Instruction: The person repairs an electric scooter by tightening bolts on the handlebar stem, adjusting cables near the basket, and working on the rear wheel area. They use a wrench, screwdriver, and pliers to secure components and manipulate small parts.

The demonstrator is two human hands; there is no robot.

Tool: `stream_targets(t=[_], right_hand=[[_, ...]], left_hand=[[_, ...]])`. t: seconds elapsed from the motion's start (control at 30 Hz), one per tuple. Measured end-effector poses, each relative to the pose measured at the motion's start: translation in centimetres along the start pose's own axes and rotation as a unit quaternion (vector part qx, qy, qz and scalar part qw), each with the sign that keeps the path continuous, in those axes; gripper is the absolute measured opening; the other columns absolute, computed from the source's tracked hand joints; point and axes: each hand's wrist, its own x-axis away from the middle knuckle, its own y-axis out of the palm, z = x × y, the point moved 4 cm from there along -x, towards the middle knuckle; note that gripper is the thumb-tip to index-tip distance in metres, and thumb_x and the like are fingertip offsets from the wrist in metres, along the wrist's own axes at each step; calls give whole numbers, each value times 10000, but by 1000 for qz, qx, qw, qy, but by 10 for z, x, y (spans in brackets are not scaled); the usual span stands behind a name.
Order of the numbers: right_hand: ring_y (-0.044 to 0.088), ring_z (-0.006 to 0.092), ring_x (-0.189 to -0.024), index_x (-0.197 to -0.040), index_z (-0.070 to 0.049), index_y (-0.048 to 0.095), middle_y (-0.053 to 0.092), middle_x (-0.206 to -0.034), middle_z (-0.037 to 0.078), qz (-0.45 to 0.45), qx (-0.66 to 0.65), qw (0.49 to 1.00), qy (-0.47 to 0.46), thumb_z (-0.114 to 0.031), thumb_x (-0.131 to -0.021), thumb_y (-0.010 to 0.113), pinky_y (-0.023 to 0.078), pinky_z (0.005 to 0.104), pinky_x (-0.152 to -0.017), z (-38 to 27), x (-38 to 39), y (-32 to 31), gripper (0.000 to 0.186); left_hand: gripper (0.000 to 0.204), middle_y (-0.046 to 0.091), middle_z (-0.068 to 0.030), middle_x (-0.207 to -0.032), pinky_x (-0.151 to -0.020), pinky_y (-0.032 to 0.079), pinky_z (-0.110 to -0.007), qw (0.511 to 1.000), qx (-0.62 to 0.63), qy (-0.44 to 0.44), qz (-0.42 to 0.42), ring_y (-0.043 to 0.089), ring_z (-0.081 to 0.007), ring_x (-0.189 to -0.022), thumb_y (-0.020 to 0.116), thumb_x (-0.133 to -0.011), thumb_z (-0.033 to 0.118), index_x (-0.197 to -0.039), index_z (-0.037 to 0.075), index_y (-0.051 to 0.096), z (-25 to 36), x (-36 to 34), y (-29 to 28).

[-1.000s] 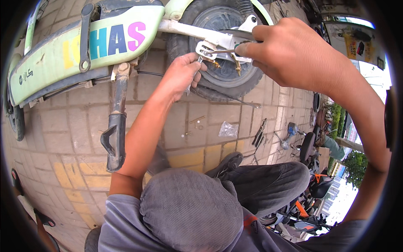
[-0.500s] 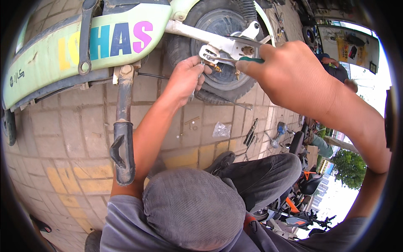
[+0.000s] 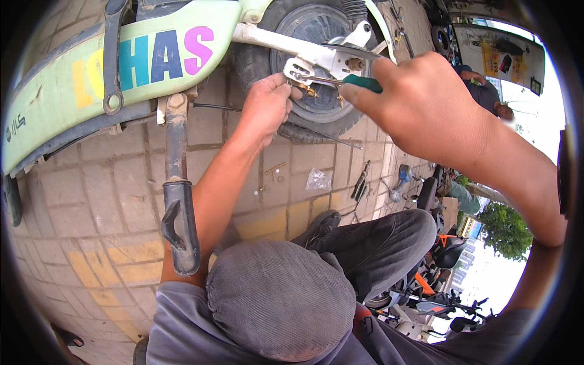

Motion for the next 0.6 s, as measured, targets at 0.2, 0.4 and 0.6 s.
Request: stream_targets(t=[0.2, 0.4, 0.6], right_hand=[[666, 323, -717, -1003, -8, 681, 672, -793, 198, -26, -395, 882, 258, -58, -758, 560, 536, 347, -710, 34, 1, 21, 277], [678, 271, -700, -752, -56, 688, 635, -702, 153, 12, 122, 989, -83, -112, -670, 652, 528, 385, -594, -11, -7, -12, 106], [662, 333, -731, -884, -22, 707, 661, -751, 185, -23, -267, 947, 177, -69, -730, 600, 538, 406, -707, 28, -10, 9, 193]], left_hand=[[204, 608, -25, -847, -506, 361, -219, 999, 29, 9, 15, 448, -55, -591, 448, -921, 80, -1027, 20, 612, 2, 1, 1], [197, 611, -30, -851, -503, 362, -224, 1000, 4, 2, -16, 450, -65, -597, 434, -906, 62, -989, 16, 607, -6, -4, 1], [206, 615, -34, -866, -505, 361, -222, 1000, 14, 8, 6, 451, -64, -605, 436, -905, 66, -1000, 15, 612, 4, 1, -5]])
